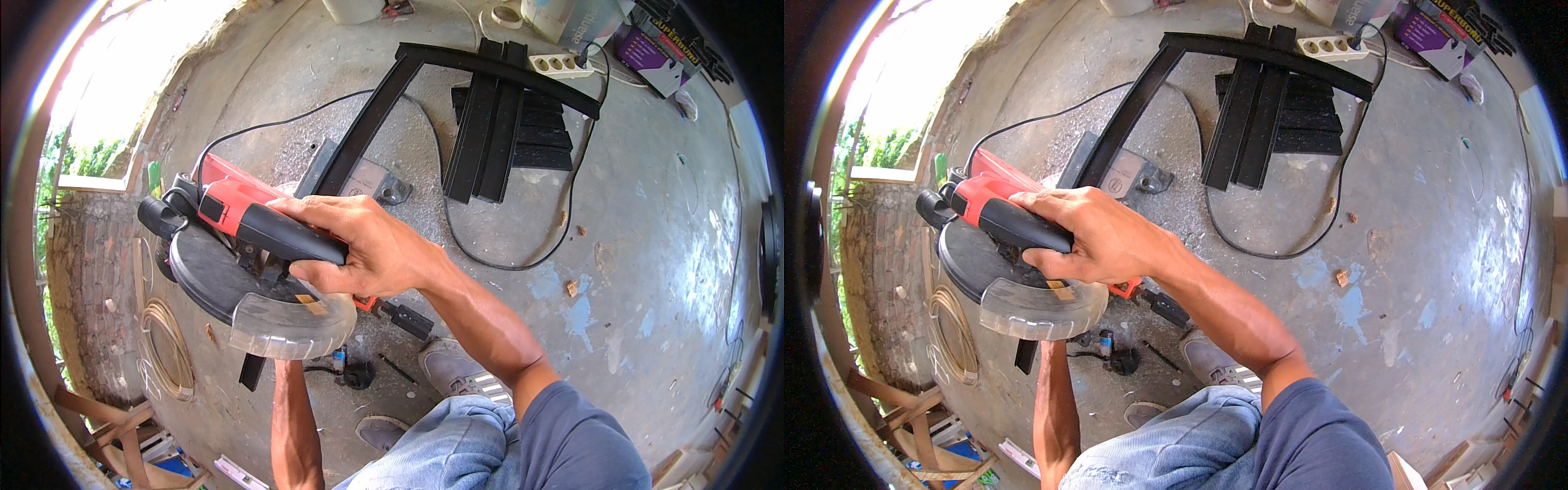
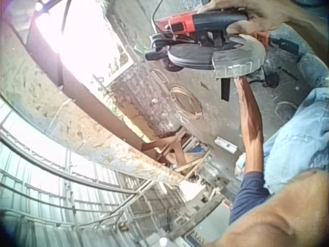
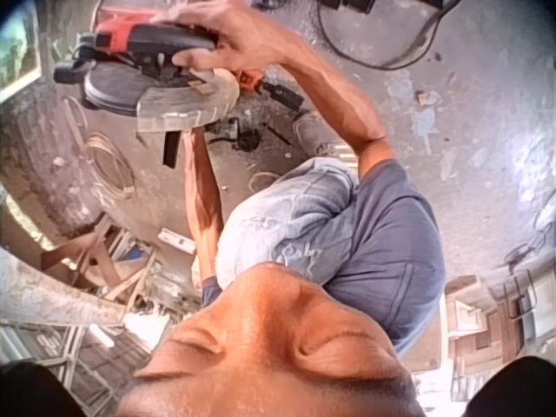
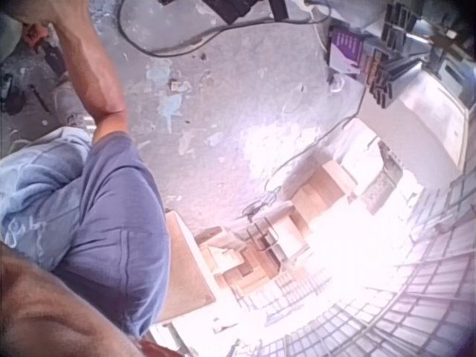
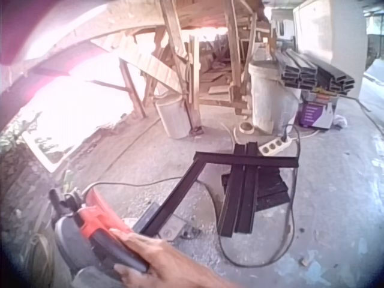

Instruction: The person measures a black piece of material using a tape measure and cuts it using a miter saw.

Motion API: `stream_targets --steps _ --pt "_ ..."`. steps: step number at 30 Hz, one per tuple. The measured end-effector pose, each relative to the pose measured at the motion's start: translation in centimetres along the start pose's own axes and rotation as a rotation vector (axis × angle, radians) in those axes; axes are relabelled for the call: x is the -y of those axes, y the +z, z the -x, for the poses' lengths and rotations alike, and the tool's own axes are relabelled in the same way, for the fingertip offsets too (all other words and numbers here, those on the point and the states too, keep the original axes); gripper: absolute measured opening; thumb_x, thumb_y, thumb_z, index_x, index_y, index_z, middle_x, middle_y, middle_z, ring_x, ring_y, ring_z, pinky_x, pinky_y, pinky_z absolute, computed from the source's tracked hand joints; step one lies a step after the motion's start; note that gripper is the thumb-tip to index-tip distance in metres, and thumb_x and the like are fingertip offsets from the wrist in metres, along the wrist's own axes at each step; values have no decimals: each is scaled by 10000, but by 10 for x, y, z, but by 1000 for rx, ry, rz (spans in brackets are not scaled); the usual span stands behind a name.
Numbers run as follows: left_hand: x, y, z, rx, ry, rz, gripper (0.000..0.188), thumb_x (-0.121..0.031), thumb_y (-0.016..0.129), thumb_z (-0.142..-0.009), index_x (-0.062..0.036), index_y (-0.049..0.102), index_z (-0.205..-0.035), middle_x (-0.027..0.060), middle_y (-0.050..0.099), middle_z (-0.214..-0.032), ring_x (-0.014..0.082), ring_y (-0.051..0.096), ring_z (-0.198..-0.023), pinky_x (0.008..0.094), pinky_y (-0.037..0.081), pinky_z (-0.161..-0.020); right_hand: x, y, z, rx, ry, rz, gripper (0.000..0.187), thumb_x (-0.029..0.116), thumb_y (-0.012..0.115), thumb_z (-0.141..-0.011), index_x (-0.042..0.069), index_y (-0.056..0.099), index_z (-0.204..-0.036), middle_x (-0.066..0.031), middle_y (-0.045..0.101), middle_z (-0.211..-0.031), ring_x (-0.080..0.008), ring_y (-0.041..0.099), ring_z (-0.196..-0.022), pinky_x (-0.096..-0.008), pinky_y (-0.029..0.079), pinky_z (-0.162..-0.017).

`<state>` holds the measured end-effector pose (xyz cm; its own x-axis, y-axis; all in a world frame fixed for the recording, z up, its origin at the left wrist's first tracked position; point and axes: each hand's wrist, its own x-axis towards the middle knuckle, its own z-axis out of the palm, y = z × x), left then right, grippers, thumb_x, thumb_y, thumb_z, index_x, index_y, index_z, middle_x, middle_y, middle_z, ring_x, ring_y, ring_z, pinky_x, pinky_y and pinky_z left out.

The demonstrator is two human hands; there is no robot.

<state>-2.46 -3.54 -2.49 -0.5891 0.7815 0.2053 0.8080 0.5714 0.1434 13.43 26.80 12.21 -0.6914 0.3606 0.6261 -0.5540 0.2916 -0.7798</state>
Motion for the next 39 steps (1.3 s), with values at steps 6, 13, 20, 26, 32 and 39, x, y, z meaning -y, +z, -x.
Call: stream_targets --steps 6,13,20,26,32,39 --pt "0 1 -2 0 5 0 447 -350 773 -758 -87 676 -1107 124 662 -1151 345 571 -1128 490 414 -975 11 -9 -2 126 114 3 635 194 680 -800 -113 506 -1328 -331 611 -1186 -443 631 -1083 -432 495 -951" --pt "1 2 -3 1 10 2 449 -350 773 -759 -84 675 -1107 123 666 -1147 345 580 -1119 485 422 -972 20 -10 -5 156 184 7 660 186 655 -809 -92 467 -1378 -319 610 -1176 -456 627 -1045 -438 509 -896" --pt "4 1 0 2 -4 -4 451 -350 772 -759 -81 674 -1108 123 670 -1143 345 590 -1109 480 431 -968 45 -5 -30 132 189 287 525 96 654 -696 -113 518 -1159 -281 637 -897 -440 658 -834 -440 535 -761" --pt "3 6 -8 -11 0 7 453 -350 772 -759 -79 673 -1108 123 673 -1139 345 598 -1101 476 439 -965 54 24 -51 -9 426 380 304 39 594 -671 -91 462 -913 -337 596 -788 -519 629 -817 -500 514 -732" --pt "5 6 -5 -8 4 7 455 -350 771 -760 -76 672 -1109 122 676 -1136 345 606 -1092 472 446 -962 54 29 -49 24 461 440 374 12 578 -694 -103 446 -1025 -358 591 -808 -535 616 -819 -522 495 -733" --pt "10 7 0 0 -17 -10 457 -350 771 -760 -74 670 -1109 122 680 -1131 345 616 -1082 468 455 -958 49 26 -57 58 596 258 540 478 587 -943 -58 616 -1005 -212 602 -655 -318 630 -654 -436 487 -653"
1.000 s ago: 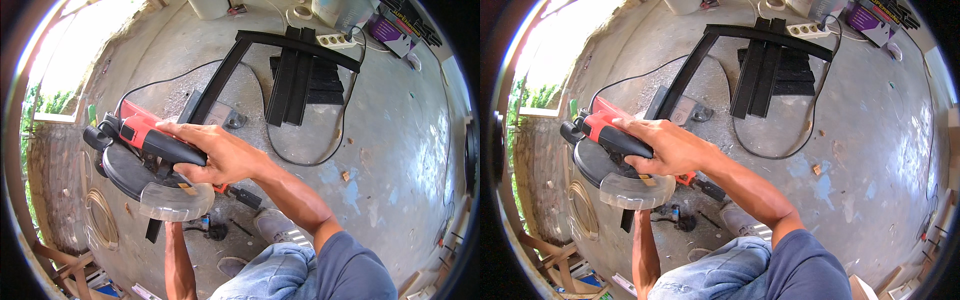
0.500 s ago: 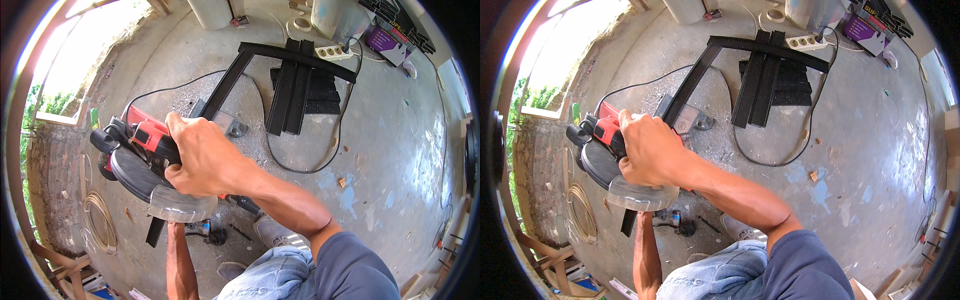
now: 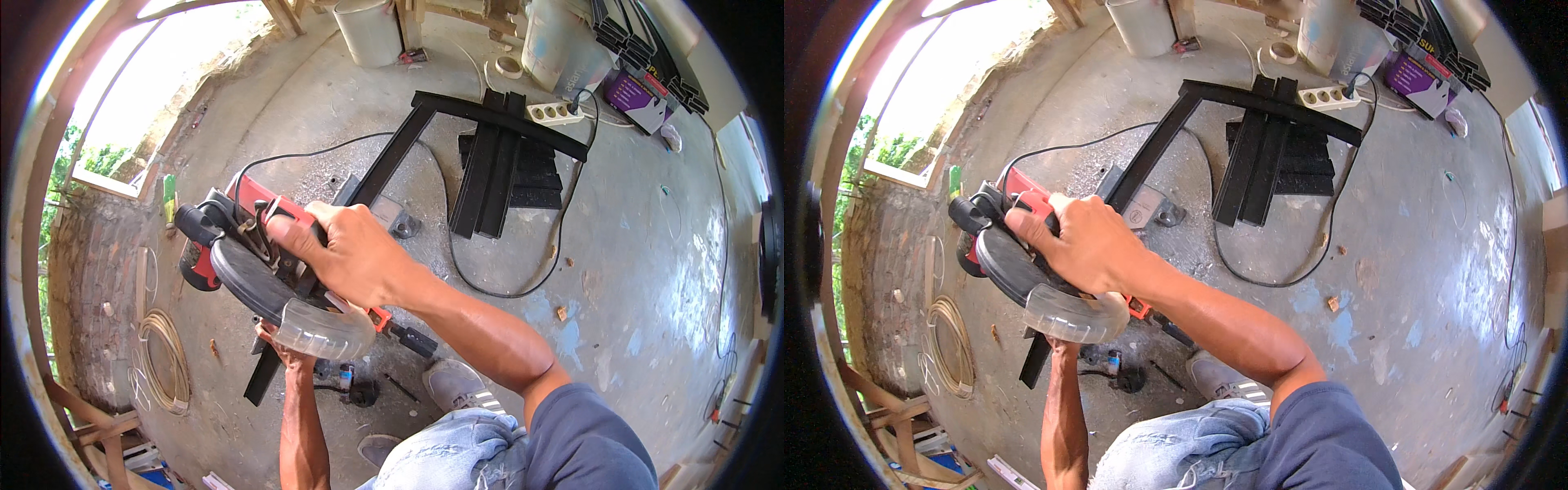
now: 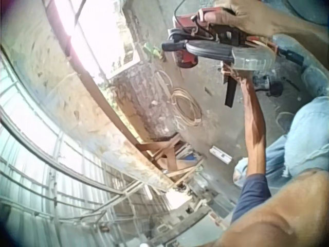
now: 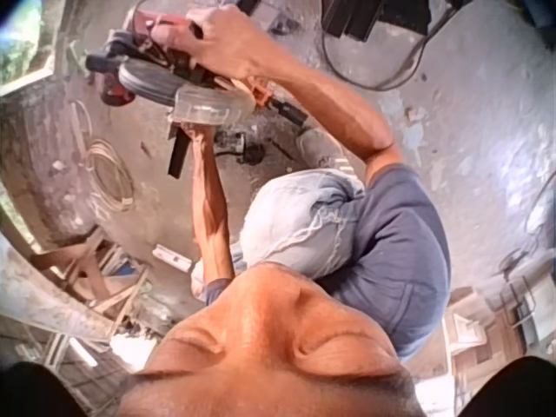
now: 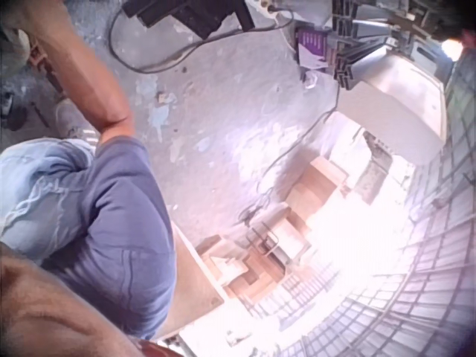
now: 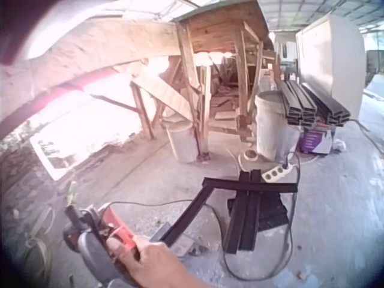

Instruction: The person measures a black piece of material using a tape measure and cuts it using a miter saw.

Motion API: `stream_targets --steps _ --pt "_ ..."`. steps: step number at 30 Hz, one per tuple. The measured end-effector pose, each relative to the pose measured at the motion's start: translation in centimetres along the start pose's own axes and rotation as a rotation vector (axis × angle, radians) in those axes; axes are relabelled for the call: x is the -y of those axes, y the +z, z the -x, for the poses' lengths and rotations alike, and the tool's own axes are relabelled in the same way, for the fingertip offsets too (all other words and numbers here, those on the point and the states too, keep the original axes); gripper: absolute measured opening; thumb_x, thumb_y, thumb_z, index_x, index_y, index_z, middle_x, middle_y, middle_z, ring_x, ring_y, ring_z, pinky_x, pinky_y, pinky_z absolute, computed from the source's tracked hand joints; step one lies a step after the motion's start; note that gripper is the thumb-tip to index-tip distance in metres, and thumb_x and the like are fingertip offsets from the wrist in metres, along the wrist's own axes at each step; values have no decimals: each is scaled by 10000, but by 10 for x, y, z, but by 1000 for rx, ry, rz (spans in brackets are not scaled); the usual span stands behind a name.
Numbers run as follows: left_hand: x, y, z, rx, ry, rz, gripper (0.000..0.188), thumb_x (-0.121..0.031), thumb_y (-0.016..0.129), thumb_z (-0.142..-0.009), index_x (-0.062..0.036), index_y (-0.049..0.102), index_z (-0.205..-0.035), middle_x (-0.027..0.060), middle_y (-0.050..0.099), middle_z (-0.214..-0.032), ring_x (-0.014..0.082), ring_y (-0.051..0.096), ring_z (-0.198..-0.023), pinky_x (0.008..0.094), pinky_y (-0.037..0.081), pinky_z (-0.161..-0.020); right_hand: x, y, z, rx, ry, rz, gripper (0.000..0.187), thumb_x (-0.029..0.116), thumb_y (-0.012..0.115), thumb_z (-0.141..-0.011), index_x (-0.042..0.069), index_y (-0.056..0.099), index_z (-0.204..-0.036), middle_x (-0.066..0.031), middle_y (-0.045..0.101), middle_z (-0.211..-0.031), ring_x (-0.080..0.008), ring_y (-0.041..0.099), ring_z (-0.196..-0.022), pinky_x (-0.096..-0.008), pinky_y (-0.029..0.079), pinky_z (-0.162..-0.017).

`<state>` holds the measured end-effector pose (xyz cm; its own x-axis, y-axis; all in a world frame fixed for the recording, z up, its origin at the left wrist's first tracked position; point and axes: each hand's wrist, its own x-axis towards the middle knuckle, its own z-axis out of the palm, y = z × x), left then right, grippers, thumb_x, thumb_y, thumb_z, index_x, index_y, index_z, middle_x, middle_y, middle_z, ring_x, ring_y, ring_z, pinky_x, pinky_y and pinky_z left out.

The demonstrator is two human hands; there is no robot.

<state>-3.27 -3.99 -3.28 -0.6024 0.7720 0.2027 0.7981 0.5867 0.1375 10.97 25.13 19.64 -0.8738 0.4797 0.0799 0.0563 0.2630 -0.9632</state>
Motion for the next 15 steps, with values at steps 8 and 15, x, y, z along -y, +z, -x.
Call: stream_targets --steps 8,15 --pt "-18 -9 -8 -184 -16 -121 454 -380 776 -731 -103 676 -1077 86 673 -1079 318 544 -1124 570 250 -1083 0 2 -4 117 186 -190 716 680 475 -952 15 681 -1118 -65 622 -707 -140 606 -659 -310 496 -647" --pt "-43 -21 -20 -156 -140 -89 429 -299 736 -710 -18 701 -1033 210 484 -1325 382 415 -1281 588 240 -1081 10 -2 -12 159 208 -299 740 708 450 -954 -10 631 -967 -54 609 -692 -126 601 -595 -278 486 -574"
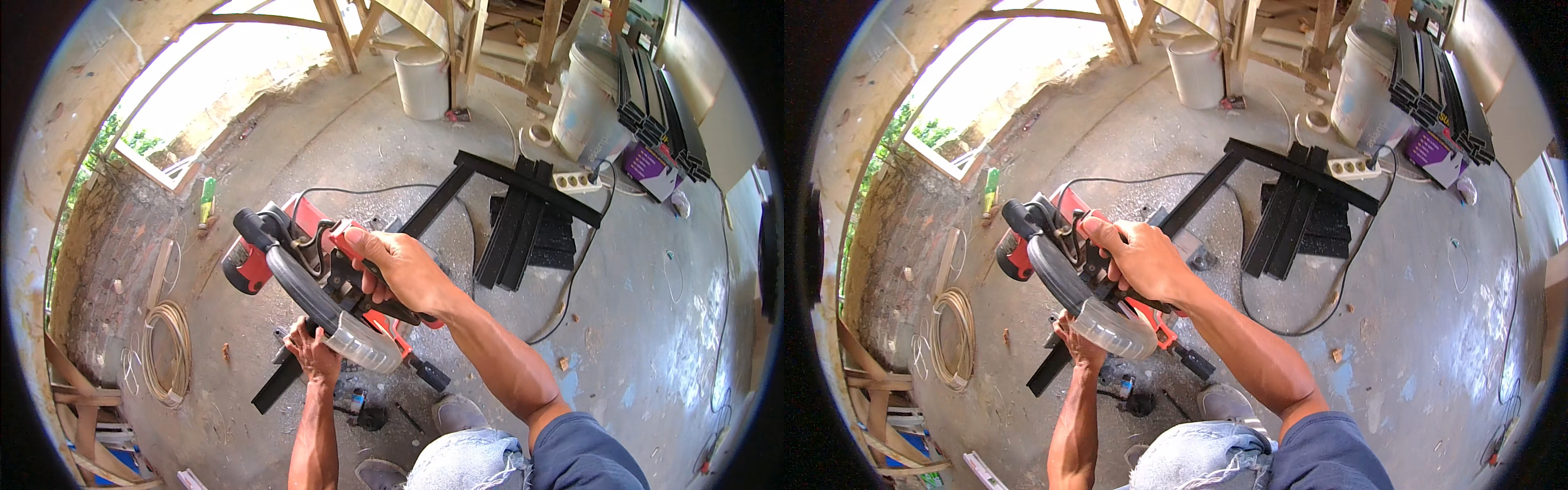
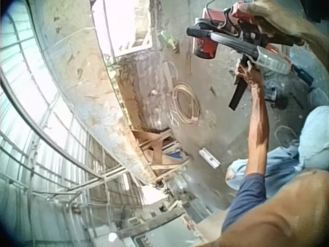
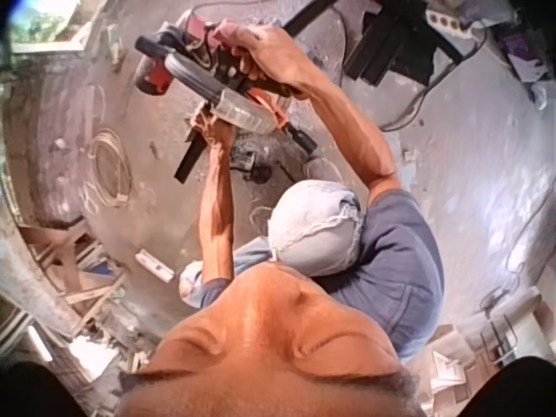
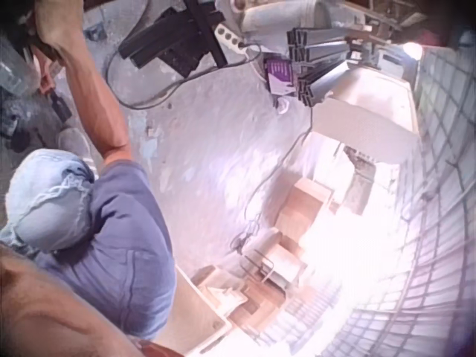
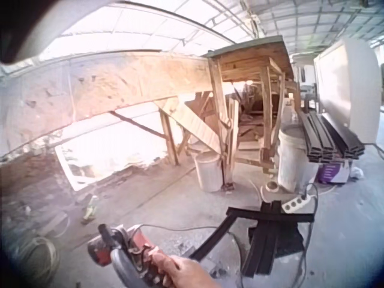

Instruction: The person measures a black piece of material using a tape measure and cuts it using a miter saw.

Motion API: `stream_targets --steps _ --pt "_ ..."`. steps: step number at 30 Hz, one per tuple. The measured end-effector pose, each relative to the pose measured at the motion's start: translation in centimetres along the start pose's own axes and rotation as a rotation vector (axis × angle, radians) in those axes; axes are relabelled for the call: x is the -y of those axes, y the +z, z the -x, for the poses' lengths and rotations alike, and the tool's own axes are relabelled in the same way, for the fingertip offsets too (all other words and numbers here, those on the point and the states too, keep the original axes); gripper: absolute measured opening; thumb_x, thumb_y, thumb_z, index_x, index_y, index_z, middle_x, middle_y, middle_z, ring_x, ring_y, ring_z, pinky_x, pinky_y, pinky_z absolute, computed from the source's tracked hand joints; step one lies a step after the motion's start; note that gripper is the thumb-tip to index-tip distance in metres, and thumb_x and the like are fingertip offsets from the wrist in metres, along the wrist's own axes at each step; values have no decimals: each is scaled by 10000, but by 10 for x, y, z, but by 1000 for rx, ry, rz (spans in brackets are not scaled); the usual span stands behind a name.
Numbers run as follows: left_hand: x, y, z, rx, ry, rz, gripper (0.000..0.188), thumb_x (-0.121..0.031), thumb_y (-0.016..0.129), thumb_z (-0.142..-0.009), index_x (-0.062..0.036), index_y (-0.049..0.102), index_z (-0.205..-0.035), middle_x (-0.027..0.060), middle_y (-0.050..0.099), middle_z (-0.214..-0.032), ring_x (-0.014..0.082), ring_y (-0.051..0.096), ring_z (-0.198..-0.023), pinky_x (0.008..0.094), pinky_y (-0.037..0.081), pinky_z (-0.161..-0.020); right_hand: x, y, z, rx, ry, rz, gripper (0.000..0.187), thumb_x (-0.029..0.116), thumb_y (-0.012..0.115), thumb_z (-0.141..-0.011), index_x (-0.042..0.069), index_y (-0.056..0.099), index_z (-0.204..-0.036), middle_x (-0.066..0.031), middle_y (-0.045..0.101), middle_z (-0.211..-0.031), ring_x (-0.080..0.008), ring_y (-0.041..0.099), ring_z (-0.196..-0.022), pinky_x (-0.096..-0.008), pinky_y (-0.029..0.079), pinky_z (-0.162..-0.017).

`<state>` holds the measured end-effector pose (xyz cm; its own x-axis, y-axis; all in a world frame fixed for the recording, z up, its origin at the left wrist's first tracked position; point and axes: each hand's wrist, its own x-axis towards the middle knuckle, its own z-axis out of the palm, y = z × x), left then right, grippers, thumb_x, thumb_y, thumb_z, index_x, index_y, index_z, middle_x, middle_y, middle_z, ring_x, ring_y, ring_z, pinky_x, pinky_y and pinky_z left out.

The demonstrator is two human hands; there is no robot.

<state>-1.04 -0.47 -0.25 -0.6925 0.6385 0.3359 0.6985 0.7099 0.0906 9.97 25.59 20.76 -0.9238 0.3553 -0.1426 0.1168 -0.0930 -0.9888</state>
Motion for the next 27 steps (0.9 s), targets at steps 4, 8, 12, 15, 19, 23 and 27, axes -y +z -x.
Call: stream_targets --steps 4,8,12,15,19,23,27 --pt "1 2 2 3 -20 -36 492 -260 761 -658 -33 686 -1087 204 458 -1350 374 388 -1301 590 221 -1101 21 7 -7 -10 -2 88 738 677 402 -974 -15 643 -890 -73 620 -648 -162 619 -542 -330 496 -551" --pt "-3 -5 0 61 -47 -13 690 -199 792 -586 -66 628 -1243 179 427 -1366 359 363 -1314 579 192 -1123 32 8 -15 4 13 120 711 644 402 -993 1 556 -731 -76 583 -579 -166 606 -504 -330 494 -529" --pt "-13 -12 -2 64 -81 23 713 -161 822 -523 -85 638 -1208 165 411 -1375 354 352 -1319 581 194 -1124 27 7 -18 -8 14 112 735 672 388 -986 6 562 -729 -80 583 -574 -173 609 -499 -329 495 -526" --pt "-13 -13 -2 113 -113 -19 618 -181 824 -566 -90 655 -1154 161 394 -1383 342 319 -1335 588 191 -1122 23 7 -20 -7 11 82 747 696 403 -973 8 575 -741 -68 568 -581 -155 588 -499 -304 480 -501" --pt "-15 -15 -3 129 -118 -32 566 -194 822 -588 -92 665 -1123 163 396 -1378 345 322 -1331 590 193 -1120 21 8 -21 -2 12 70 756 709 415 -966 6 594 -753 -58 555 -590 -138 567 -497 -283 468 -477" --pt "-17 -16 -3 133 -124 -29 496 -194 804 -648 -95 668 -1115 173 405 -1369 352 327 -1326 597 196 -1114 24 9 -20 -10 12 87 768 713 403 -967 2 595 -748 -61 556 -584 -142 569 -493 -287 470 -477" --pt "-21 -21 -6 148 -128 -47 468 -202 790 -700 -101 660 -1138 183 415 -1362 358 337 -1317 604 199 -1109 24 8 -21 -7 18 87 736 681 404 -981 9 552 -719 -69 563 -563 -168 589 -484 -319 483 -494"
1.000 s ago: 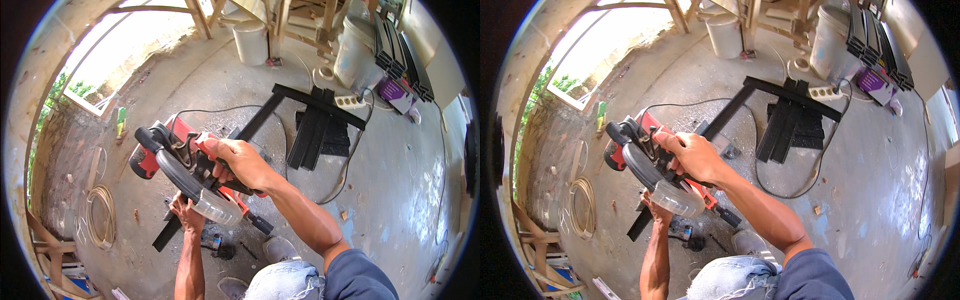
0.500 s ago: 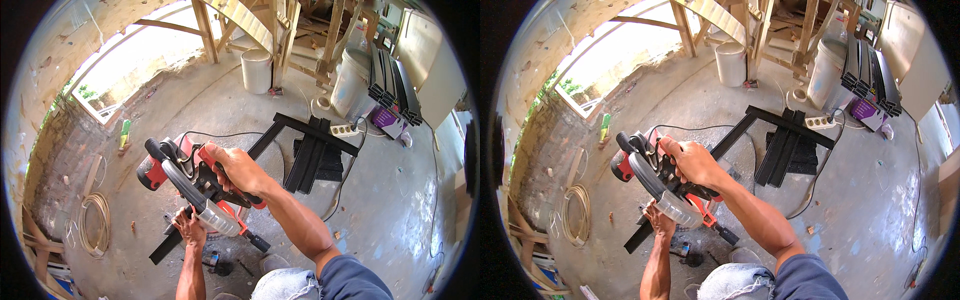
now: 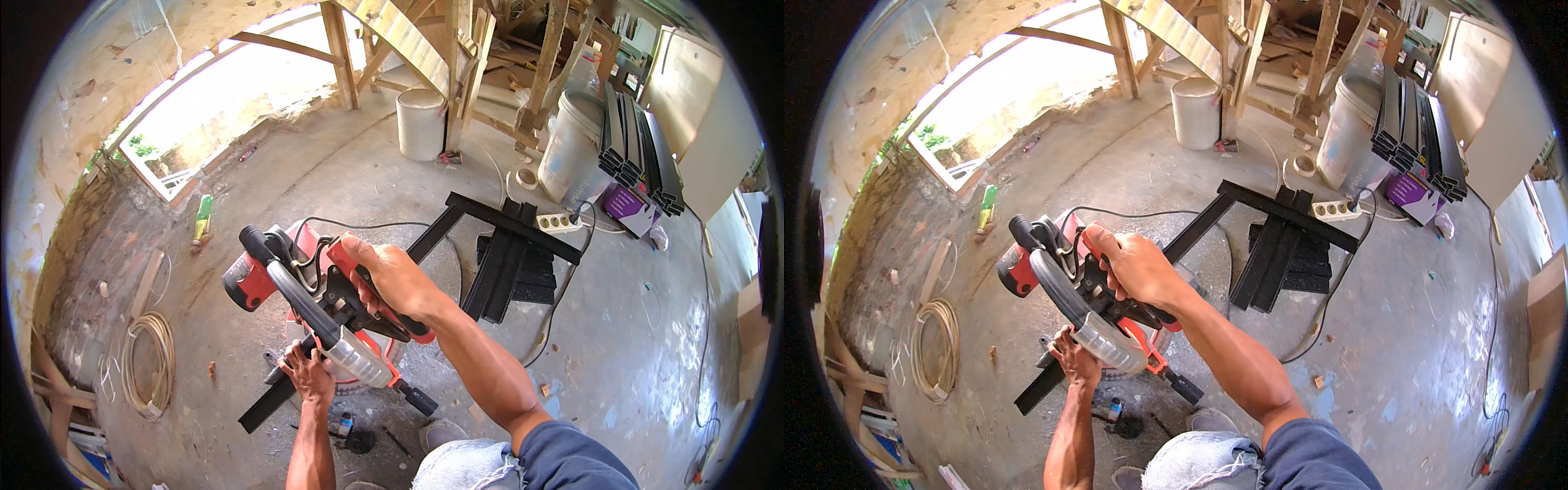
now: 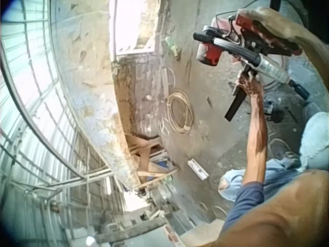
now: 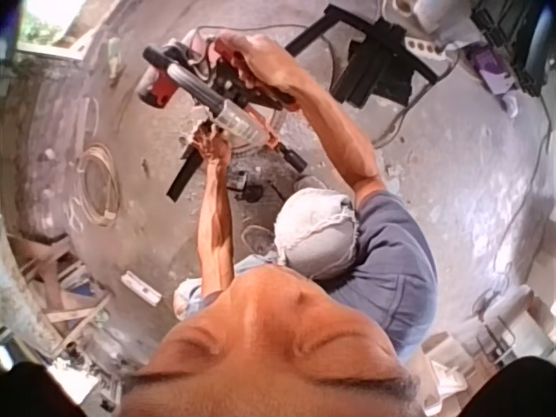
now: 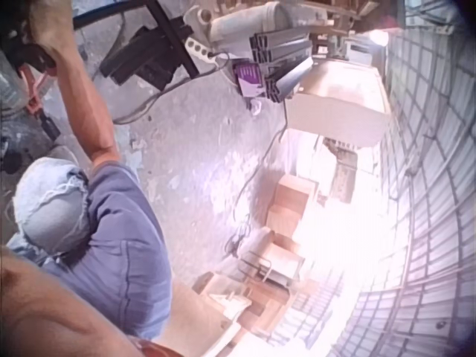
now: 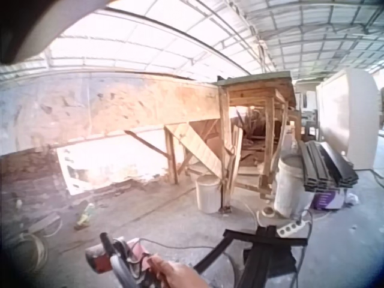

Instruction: The person measures a black piece of material using a tape measure and cuts it using a miter saw.

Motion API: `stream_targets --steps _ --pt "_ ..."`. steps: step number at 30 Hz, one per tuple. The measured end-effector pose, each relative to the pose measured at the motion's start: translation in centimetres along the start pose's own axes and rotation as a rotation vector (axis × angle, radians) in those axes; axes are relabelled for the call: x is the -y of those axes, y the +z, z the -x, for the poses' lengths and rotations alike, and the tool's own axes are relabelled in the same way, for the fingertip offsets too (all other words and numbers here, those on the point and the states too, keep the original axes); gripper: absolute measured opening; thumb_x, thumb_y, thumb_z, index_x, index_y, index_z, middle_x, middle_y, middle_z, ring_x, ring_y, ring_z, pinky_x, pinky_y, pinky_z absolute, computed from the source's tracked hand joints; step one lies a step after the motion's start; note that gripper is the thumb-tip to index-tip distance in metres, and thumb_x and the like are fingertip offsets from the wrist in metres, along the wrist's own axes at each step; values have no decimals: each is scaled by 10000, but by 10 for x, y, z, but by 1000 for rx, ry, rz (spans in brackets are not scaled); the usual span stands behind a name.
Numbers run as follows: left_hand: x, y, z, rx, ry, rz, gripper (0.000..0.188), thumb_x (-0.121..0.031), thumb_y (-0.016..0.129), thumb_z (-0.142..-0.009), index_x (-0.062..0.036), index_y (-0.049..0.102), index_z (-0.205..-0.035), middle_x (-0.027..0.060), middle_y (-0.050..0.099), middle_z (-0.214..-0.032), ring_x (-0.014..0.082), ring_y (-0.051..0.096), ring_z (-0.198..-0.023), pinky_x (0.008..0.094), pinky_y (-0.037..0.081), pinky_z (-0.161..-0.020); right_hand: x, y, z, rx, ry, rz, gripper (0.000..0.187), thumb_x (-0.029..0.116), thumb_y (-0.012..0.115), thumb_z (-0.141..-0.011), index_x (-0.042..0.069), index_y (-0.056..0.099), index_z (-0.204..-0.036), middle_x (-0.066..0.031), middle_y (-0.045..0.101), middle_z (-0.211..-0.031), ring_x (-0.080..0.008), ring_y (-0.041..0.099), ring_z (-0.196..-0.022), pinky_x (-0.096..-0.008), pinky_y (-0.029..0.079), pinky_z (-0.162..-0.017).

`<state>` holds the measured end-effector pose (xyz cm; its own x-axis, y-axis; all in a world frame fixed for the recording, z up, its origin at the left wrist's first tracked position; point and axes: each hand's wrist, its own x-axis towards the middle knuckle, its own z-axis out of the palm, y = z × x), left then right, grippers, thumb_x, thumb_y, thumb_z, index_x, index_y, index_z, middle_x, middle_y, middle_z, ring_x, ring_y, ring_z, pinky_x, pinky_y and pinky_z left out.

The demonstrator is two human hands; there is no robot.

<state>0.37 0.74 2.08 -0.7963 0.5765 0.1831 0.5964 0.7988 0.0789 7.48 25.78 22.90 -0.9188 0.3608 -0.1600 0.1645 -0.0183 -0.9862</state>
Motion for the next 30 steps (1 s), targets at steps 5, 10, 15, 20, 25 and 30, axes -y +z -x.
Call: stream_targets --steps 5,10,15,20,25,30 --pt "1 0 0 33 5 -9 489 -210 797 -697 -113 656 -1155 181 422 -1355 361 336 -1322 608 198 -1112 1 -1 2 8 -8 0 729 678 410 -981 10 540 -722 -66 548 -566 -163 575 -476 -313 475 -483" --pt "2 3 0 31 -13 -16 468 -228 811 -692 -120 674 -1126 182 426 -1352 362 333 -1328 615 193 -1121 1 1 1 1 9 -35 705 667 421 -983 22 531 -720 -57 536 -582 -150 550 -487 -305 454 -464" --pt "2 5 0 -11 -14 -6 419 -232 815 -701 -111 692 -1082 181 435 -1346 358 336 -1329 618 195 -1120 -2 0 0 15 6 -36 692 660 424 -986 29 530 -724 -52 534 -593 -140 534 -489 -298 440 -456" --pt "2 8 0 -28 -8 -12 407 -236 816 -708 -103 696 -1073 178 439 -1342 355 339 -1329 623 194 -1119 -2 -1 0 20 -18 -25 693 662 419 -987 28 532 -731 -51 532 -590 -137 533 -490 -299 442 -454" --pt "0 4 1 -8 -30 -14 405 -233 813 -716 -114 698 -1086 172 434 -1346 352 341 -1327 621 194 -1121 -2 0 0 23 -30 -17 705 670 407 -988 23 536 -738 -48 528 -588 -133 538 -497 -290 454 -462" --pt "-2 3 0 -6 -34 -4 412 -231 811 -717 -120 699 -1098 167 431 -1350 352 337 -1331 620 198 -1122 -3 0 0 16 -10 -33 711 678 408 -983 24 535 -738 -48 529 -593 -132 534 -495 -287 456 -463"
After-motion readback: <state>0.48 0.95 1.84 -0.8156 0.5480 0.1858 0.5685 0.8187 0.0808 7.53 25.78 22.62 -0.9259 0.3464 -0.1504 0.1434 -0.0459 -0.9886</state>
